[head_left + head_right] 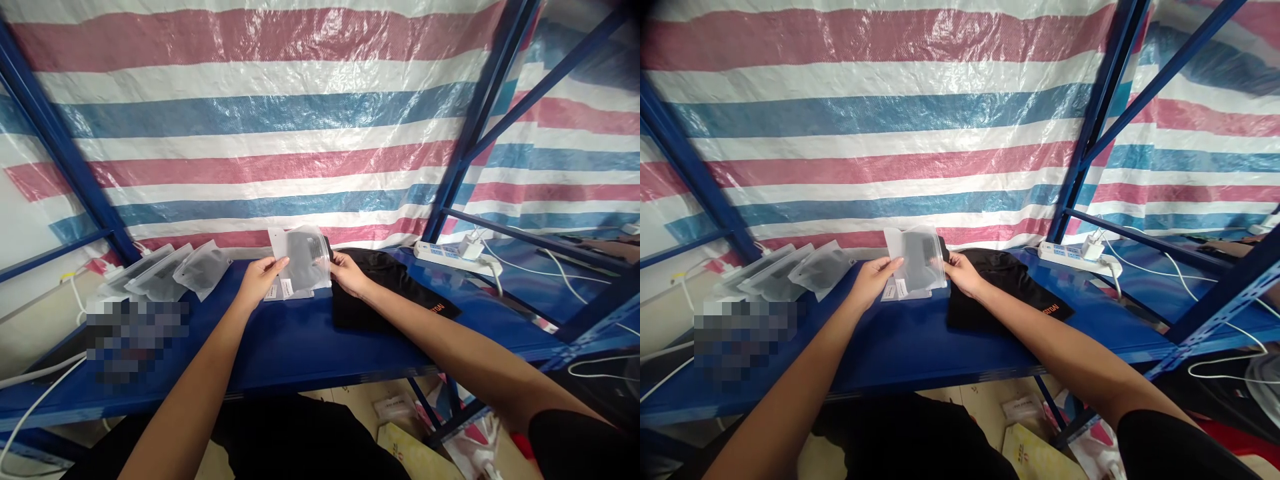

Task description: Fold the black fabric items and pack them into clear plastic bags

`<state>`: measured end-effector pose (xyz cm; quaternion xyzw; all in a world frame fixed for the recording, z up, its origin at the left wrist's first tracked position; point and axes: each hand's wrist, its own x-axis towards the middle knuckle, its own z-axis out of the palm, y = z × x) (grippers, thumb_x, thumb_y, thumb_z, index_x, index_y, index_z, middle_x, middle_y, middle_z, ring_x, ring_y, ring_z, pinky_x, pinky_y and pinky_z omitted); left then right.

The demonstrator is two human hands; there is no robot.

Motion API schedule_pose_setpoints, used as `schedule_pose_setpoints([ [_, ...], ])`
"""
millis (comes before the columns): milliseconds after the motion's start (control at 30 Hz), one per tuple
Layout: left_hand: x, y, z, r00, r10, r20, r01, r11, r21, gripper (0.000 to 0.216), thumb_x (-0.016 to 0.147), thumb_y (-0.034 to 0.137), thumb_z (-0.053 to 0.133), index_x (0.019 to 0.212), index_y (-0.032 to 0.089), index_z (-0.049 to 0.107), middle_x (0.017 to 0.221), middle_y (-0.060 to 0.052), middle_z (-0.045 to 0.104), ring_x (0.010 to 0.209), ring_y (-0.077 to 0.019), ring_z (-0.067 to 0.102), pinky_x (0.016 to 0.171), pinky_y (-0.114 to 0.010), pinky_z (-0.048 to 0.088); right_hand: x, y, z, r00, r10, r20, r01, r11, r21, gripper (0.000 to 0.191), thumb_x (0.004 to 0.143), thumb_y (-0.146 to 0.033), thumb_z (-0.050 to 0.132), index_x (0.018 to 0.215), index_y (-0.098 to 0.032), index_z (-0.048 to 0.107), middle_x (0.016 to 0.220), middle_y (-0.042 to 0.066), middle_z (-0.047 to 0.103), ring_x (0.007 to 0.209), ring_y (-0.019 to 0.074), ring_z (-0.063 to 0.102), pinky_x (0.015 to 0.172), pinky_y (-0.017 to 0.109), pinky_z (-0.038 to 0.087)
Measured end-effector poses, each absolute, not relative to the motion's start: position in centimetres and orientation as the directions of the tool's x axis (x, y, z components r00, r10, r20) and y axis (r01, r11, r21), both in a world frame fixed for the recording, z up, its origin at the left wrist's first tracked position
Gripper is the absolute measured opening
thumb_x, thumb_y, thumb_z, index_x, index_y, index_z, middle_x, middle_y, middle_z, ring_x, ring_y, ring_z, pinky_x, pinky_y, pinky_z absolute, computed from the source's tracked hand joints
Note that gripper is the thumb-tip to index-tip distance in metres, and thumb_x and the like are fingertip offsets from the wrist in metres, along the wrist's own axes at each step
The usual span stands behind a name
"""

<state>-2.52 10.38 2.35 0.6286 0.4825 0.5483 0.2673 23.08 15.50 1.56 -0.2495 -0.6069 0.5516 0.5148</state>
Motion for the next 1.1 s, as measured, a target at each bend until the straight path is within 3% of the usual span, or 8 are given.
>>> schedule_pose_setpoints([
  [100, -2.9, 11.0, 2.1, -0.173, 0.898, 0.404, 0.146, -0.383, 0.912, 0.046, 0.088, 0.065, 0.082, 0.081, 0.02, 0.076, 0.076, 0.0, 0.069, 0.074, -0.0184, 0.065, 0.068, -0.027, 0.049, 23.1, 15.5, 2.0, -0.281, 0.908, 0.311, -0.351, 0.204, -0.914, 0.043, 0.072, -0.052, 0.1, 0.097, -0.022, 0.082, 0.096, 0.003, 0.084, 0.084, 0.0201, 0.077, 0.075, 0.032, 0.063],
  [267, -3.2, 12.0, 1.8, -0.245, 0.924, 0.294, -0.063, -0.318, 0.946, 0.053, 0.075, 0.066, 0.091, 0.087, 0.018, 0.075, 0.086, -0.004, 0.074, 0.083, -0.0202, 0.069, 0.077, -0.032, 0.058, 23.0, 15.4, 2.7, -0.171, 0.918, 0.358, -0.453, 0.249, -0.856, 0.04, 0.076, -0.05, 0.098, 0.101, -0.023, 0.082, 0.107, 0.004, 0.085, 0.097, 0.0206, 0.078, 0.09, 0.034, 0.063],
  [500, -2.1, 13.8, 0.7, -0.285, 0.932, 0.225, -0.17, -0.28, 0.945, 0.058, 0.069, 0.068, 0.092, 0.084, 0.02, 0.062, 0.082, -0.001, 0.07, 0.079, -0.019, 0.07, 0.072, -0.033, 0.06, 22.5, 16.5, 2.5, -0.022, 0.928, 0.372, -0.508, 0.31, -0.804, 0.05, 0.077, -0.056, 0.096, 0.107, -0.023, 0.075, 0.108, 0.005, 0.084, 0.097, 0.0243, 0.079, 0.082, 0.039, 0.068],
  [667, -4.5, 14.6, -0.4, -0.455, 0.847, 0.275, -0.023, -0.32, 0.947, 0.056, 0.071, 0.07, 0.088, 0.077, 0.02, 0.062, 0.069, 0.0, 0.066, 0.065, -0.0158, 0.062, 0.062, -0.028, 0.049, 25.0, 18.3, 3.2, 0.177, 0.922, 0.345, -0.561, 0.383, -0.734, 0.05, 0.076, -0.059, 0.094, 0.105, -0.027, 0.067, 0.097, -0.001, 0.081, 0.09, 0.022, 0.079, 0.075, 0.038, 0.07],
  [833, -7.7, 14.5, -0.9, -0.273, 0.911, 0.309, 0.266, -0.237, 0.934, 0.047, 0.075, 0.059, 0.088, 0.091, 0.018, 0.074, 0.091, -0.01, 0.079, 0.086, -0.0277, 0.074, 0.079, -0.037, 0.057, 27.0, 18.5, 4.3, 0.191, 0.922, 0.336, -0.569, 0.383, -0.728, 0.051, 0.073, -0.055, 0.098, 0.099, -0.027, 0.065, 0.088, -0.004, 0.078, 0.079, 0.0183, 0.077, 0.069, 0.033, 0.071],
  [900, -7.8, 14.5, -1.1, -0.266, 0.892, 0.365, 0.514, -0.189, 0.837, 0.037, 0.077, 0.042, 0.09, 0.1, 0.018, 0.074, 0.108, -0.014, 0.079, 0.101, -0.0328, 0.075, 0.092, -0.044, 0.058, 26.9, 17.9, 5.0, 0.178, 0.922, 0.344, -0.588, 0.38, -0.714, 0.05, 0.073, -0.053, 0.099, 0.1, -0.026, 0.066, 0.09, -0.003, 0.078, 0.077, 0.0168, 0.076, 0.065, 0.03, 0.07],
  [967, -7.3, 14.5, -1.2, -0.248, 0.851, 0.463, 0.721, -0.157, 0.675, 0.043, 0.077, 0.027, 0.088, 0.116, 0.018, 0.072, 0.128, -0.018, 0.073, 0.115, -0.0364, 0.072, 0.104, -0.05, 0.055, 26.6, 17.2, 5.7, 0.158, 0.92, 0.36, -0.597, 0.379, -0.707, 0.049, 0.074, -0.051, 0.1, 0.101, -0.026, 0.068, 0.091, -0.003, 0.078, 0.076, 0.0158, 0.076, 0.063, 0.028, 0.068],
  [1100, -5.7, 14.1, -1.4, -0.083, 0.776, 0.626, 0.872, -0.248, 0.422, 0.05, 0.09, 0.026, 0.077, 0.138, 0.017, 0.065, 0.145, -0.021, 0.061, 0.134, -0.0398, 0.062, 0.118, -0.056, 0.048, 26.2, 16.0, 7.3, 0.098, 0.91, 0.404, -0.622, 0.373, -0.688, 0.051, 0.069, -0.039, 0.104, 0.098, -0.027, 0.064, 0.092, -0.005, 0.077, 0.081, 0.0151, 0.077, 0.073, 0.028, 0.07],
])
